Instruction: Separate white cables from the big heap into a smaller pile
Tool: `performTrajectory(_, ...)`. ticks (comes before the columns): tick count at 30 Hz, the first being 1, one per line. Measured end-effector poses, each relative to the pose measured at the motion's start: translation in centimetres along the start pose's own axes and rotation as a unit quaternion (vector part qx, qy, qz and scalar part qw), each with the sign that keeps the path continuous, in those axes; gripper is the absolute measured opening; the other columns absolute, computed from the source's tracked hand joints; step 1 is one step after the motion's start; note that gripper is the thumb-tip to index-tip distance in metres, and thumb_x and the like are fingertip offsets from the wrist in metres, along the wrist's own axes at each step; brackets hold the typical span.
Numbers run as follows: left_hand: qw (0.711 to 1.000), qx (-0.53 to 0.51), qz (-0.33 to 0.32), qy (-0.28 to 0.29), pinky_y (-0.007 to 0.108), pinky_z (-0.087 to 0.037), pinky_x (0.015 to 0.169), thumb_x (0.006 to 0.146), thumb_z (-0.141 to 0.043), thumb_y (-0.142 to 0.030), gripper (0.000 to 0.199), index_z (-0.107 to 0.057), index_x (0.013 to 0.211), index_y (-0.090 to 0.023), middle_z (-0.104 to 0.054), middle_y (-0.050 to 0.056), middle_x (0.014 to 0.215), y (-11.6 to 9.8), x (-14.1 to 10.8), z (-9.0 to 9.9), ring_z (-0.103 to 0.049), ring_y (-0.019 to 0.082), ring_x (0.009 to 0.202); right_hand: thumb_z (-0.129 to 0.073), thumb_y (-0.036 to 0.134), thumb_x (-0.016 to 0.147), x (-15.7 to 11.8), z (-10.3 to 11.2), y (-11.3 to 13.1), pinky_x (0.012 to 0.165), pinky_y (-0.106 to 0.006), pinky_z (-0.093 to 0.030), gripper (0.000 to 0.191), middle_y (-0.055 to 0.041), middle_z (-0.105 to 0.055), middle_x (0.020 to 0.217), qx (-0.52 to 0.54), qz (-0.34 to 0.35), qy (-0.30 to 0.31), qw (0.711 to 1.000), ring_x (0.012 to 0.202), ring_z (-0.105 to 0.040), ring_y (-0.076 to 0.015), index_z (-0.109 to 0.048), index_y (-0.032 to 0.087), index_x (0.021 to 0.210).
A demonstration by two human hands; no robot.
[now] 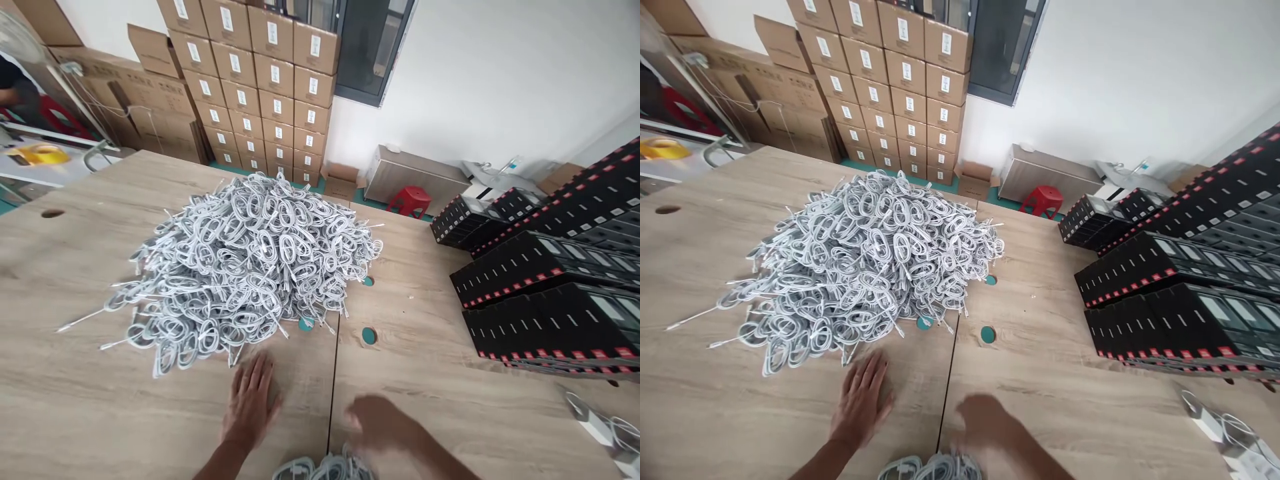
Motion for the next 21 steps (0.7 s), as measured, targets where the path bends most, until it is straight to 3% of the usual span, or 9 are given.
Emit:
performTrajectory(2,1.000,0.006,-0.003,-0.003,0.048,-0.013,0.127,0.084,-0.058,-0.034,0.067,-0.049,0.148,-0.015,-0.055,0.017,0.152,-0.1,0.1,0.3,-0.048,0.032,0.140,-0.063,0.029,0.084,4.3,6.1,1.1,0.092,-0.034,-0.048,0.031,-0.0071,-0.071,0.113,-0.015,0.003,-0.117,0.993,0.106,-0.065,-0.0257,-0.071,0.026,0.114)
performTrajectory(4,1.000,0.008,-0.003,-0.006,0.048,-0.014,0.127,0.084,-0.058,-0.034,0.068,-0.049,0.149,-0.016,-0.055,0.017,0.151,-0.1,0.1,0.6,-0.048,0.031,0.141,-0.058,0.023,0.088,8.4,12.3,2.1,0.101,-0.034,-0.046,0.045,-0.0116,-0.062,0.135,-0.043,-0.002,-0.272,0.961,0.123,-0.058,-0.0257,-0.060,0.023,0.134)
performTrajectory(5,1.000,0.010,-0.004,-0.009,0.048,-0.013,0.127,0.084,-0.058,-0.035,0.068,-0.049,0.149,-0.016,-0.055,0.017,0.151,-0.1,0.1,0.7,-0.048,0.031,0.141,-0.059,0.021,0.088,10.2,14.4,2.2,0.102,-0.035,-0.045,0.049,-0.0131,-0.060,0.138,-0.058,-0.016,-0.320,0.946,0.125,-0.056,-0.0262,-0.057,0.021,0.137)
performTrajectory(7,1.000,0.016,-0.008,-0.010,0.048,-0.012,0.128,0.084,-0.059,-0.035,0.068,-0.050,0.148,-0.015,-0.056,0.017,0.151,-0.3,0.0,0.8,-0.048,0.031,0.140,-0.061,0.019,0.086,13.3,16.6,2.1,0.099,-0.036,-0.047,0.050,-0.0146,-0.062,0.133,-0.081,-0.035,-0.364,0.927,0.121,-0.058,-0.0275,-0.058,0.019,0.136)
performTrajectory(10,1.000,0.016,0.004,-0.006,0.047,-0.011,0.128,0.084,-0.058,-0.036,0.065,-0.054,0.145,-0.015,-0.057,0.016,0.150,-0.3,-0.1,0.8,-0.048,0.031,0.140,-0.061,0.019,0.083,15.3,17.2,1.4,0.093,-0.035,-0.048,0.040,-0.0118,-0.068,0.118,-0.067,-0.007,-0.383,0.922,0.108,-0.063,-0.0261,-0.066,0.020,0.122)
performTrajectory(13,0.999,-0.004,0.032,-0.001,0.047,-0.013,0.127,0.085,-0.056,-0.037,0.060,-0.059,0.141,-0.017,-0.058,0.014,0.149,-0.2,-0.3,0.7,-0.048,0.030,0.139,-0.057,0.022,0.083,14.2,17.0,-0.4,0.086,-0.033,-0.050,0.027,-0.0072,-0.073,0.100,0.024,0.021,-0.370,0.929,0.094,-0.066,-0.0237,-0.071,0.022,0.106)
performTrajectory(15,0.999,-0.012,0.040,0.000,0.048,-0.014,0.127,0.085,-0.055,-0.036,0.058,-0.060,0.140,-0.017,-0.059,0.014,0.149,-0.3,-0.3,0.6,-0.048,0.031,0.139,-0.059,0.031,0.083,13.1,16.4,-1.5,0.081,-0.033,-0.050,0.020,-0.0047,-0.074,0.087,0.129,0.038,-0.313,0.940,0.086,-0.067,-0.0232,-0.072,0.022,0.095)
performTrajectory(17,0.999,-0.017,0.045,-0.002,0.048,-0.015,0.126,0.085,-0.054,-0.035,0.057,-0.060,0.139,-0.017,-0.059,0.014,0.148,-0.2,-0.2,0.5,-0.049,0.031,0.139,-0.064,0.040,0.080,11.5,15.2,-1.5,0.079,-0.032,-0.051,0.026,-0.0029,-0.074,0.082,0.257,0.068,-0.233,0.935,0.083,-0.068,-0.0228,-0.071,0.021,0.096)
performTrajectory(21,0.999,-0.029,0.046,-0.006,0.050,-0.018,0.125,0.085,-0.052,-0.034,0.057,-0.060,0.138,-0.016,-0.060,0.016,0.147,-0.1,0.2,0.5,-0.051,0.031,0.137,-0.078,0.051,0.068,6.4,11.7,-0.6,0.073,-0.030,-0.050,0.050,0.0001,-0.071,0.080,0.444,0.081,-0.111,0.885,0.073,-0.064,-0.0173,-0.066,0.021,0.106)
Point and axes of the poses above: each hand's wrist, its own x-axis towards the middle knuckle, its own z-axis out of the back of the hand, y = z × x, the point moved 9 cm from there along x, towards the middle knuckle
